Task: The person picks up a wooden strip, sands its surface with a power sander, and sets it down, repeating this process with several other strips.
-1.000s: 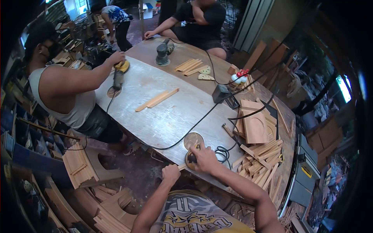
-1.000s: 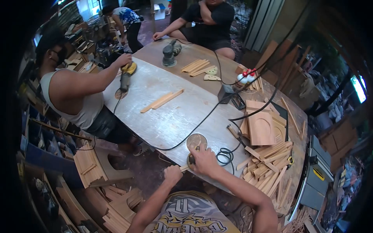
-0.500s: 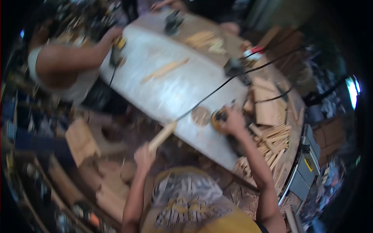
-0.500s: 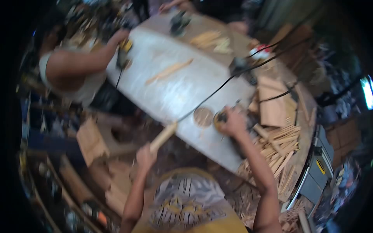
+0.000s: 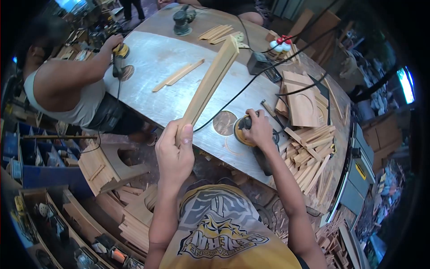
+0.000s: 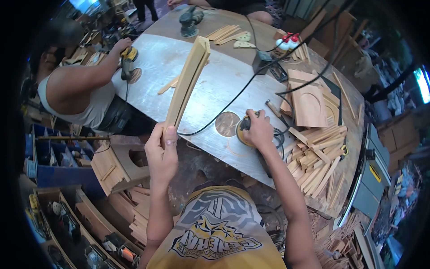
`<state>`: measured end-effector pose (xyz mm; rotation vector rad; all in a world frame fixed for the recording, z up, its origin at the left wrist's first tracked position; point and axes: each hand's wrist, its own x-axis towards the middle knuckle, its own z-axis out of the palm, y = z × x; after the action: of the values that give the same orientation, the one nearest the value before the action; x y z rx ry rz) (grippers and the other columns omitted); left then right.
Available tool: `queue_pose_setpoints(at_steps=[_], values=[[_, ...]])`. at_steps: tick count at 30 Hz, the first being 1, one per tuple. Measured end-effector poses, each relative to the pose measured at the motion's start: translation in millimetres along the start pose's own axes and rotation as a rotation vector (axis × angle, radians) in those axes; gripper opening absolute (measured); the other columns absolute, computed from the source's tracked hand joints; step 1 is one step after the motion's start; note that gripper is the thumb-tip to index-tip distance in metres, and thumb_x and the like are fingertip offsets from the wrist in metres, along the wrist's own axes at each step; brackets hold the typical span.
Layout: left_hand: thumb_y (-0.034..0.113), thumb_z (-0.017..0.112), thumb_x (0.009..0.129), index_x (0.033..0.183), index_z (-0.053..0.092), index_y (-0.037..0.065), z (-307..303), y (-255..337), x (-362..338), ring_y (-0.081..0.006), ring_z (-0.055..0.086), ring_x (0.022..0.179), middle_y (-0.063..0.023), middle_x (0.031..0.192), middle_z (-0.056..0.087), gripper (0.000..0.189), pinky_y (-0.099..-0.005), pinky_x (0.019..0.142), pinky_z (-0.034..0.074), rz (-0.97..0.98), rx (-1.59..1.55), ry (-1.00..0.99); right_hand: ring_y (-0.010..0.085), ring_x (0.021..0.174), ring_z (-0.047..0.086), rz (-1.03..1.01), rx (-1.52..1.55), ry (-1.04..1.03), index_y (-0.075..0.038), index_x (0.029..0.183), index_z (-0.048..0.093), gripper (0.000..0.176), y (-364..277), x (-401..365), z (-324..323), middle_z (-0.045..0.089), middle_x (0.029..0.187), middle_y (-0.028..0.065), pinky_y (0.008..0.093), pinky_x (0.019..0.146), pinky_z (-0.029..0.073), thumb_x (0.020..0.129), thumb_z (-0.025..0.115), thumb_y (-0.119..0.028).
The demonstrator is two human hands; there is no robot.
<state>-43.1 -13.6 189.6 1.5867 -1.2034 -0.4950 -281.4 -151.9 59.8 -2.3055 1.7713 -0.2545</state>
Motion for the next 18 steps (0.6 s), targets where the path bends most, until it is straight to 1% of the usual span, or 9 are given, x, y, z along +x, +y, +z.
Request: queue_pose_setpoints(at_steps=[1,2,4,9,11,15,16,17,18], values=[[0.027,0.057,0.104,0.105,0.066,-0.002,1.8,1.3,-0.5,-0.0231,0.056,0.07,-0.0128,0.079,0.06,0.031,-0.0365,0.069,0.047,0.004,-0.002,-0.016,0.0409,0.101,0.063,-0.003,-0.003,0.013,-0.023,0.124,0.056,0.057,1.5,-1.5,1.1,0.053,0.119,0.0187,0.051,0.078,0.057,0.072,0.08,-0.024],[0.027,0.057,0.104,0.105,0.066,-0.002,4.1,2.9,-0.7,-0.0231,0.056,0.07,-0.0128,0.079,0.06,0.031,-0.0365,0.069,0.047,0.01,-0.008,-0.029,0.0409,0.101,0.063,0.011,-0.005,0.018,-0.023,0.124,0.056,0.057,2.5,-2.9,0.0,0.053,0.119,0.0187,0.051,0.078,0.057,0.072,0.08,-0.024],[0.024,0.055,0.106,0.107,0.064,-0.003,8.2,5.0,-1.0,-0.0063,0.043,0.07,0.0026,0.076,0.051,0.028,-0.0245,0.062,0.036,0.036,-0.02,-0.059,0.0407,0.099,0.063,0.012,-0.004,0.006,-0.023,0.123,0.056,0.057,5.0,-4.8,-1.1,0.054,0.116,0.0185,0.0505,0.077,0.057,0.072,0.08,-0.024],[0.022,0.053,0.106,0.109,0.063,-0.003,14.0,6.5,-3.0,-0.0066,0.045,0.073,0.0005,0.081,0.054,0.027,-0.0244,0.065,0.038,0.073,-0.044,-0.085,0.0417,0.099,0.063,0.045,-0.012,0.02,-0.023,0.123,0.057,0.056,15.1,-6.2,2.6,0.055,0.116,0.0188,0.0509,0.077,0.057,0.072,0.08,-0.024],[0.021,0.053,0.106,0.111,0.063,-0.003,15.3,9.3,-3.4,-0.0067,0.046,0.074,-0.0003,0.082,0.055,0.027,-0.0244,0.066,0.039,0.083,-0.044,-0.091,0.0422,0.098,0.063,0.045,-0.006,0.062,-0.023,0.124,0.057,0.056,18.4,-6.8,3.6,0.055,0.116,0.0192,0.0517,0.076,0.057,0.072,0.079,-0.024],[0.016,0.051,0.105,0.116,0.062,-0.004,21.1,15.5,-4.5,-0.0089,0.048,0.075,-0.0024,0.085,0.057,0.025,-0.0255,0.069,0.041,0.113,0.004,-0.131,0.0431,0.098,0.063,0.06,0.01,0.053,-0.023,0.125,0.057,0.057,20.7,-8.0,2.0,0.054,0.117,0.0199,0.0521,0.076,0.056,0.072,0.079,-0.025],[0.014,0.051,0.104,0.118,0.062,-0.004,24.1,17.7,-4.3,-0.0096,0.049,0.075,-0.003,0.085,0.058,0.025,-0.0259,0.069,0.042,0.147,0.024,-0.151,0.0427,0.096,0.064,0.033,0.015,0.067,-0.021,0.125,0.058,0.055,18.8,-7.1,4.9,0.057,0.113,0.0206,0.0521,0.075,0.056,0.074,0.077,-0.023],[0.012,0.05,0.104,0.119,0.061,-0.004,25.8,22.2,-4.5,-0.0102,0.049,0.075,-0.0034,0.085,0.059,0.025,-0.0263,0.069,0.043,0.121,0.059,-0.212,0.0423,0.095,0.065,0.036,0.014,0.09,-0.019,0.124,0.059,0.052,21.4,-8.5,5.7,0.06,0.109,0.0213,0.0522,0.075,0.056,0.075,0.075,-0.021],[0.01,0.05,0.103,0.12,0.061,-0.005,31.9,28.0,-5.3,-0.0108,0.049,0.074,-0.0039,0.085,0.059,0.025,-0.0267,0.07,0.043,0.112,0.074,-0.31,0.042,0.095,0.065,0.071,0.14,0.025,-0.012,0.116,0.06,0.05,18.9,-5.1,2.4,0.064,0.102,0.0223,0.0527,0.077,0.055,0.069,0.076,-0.019]])
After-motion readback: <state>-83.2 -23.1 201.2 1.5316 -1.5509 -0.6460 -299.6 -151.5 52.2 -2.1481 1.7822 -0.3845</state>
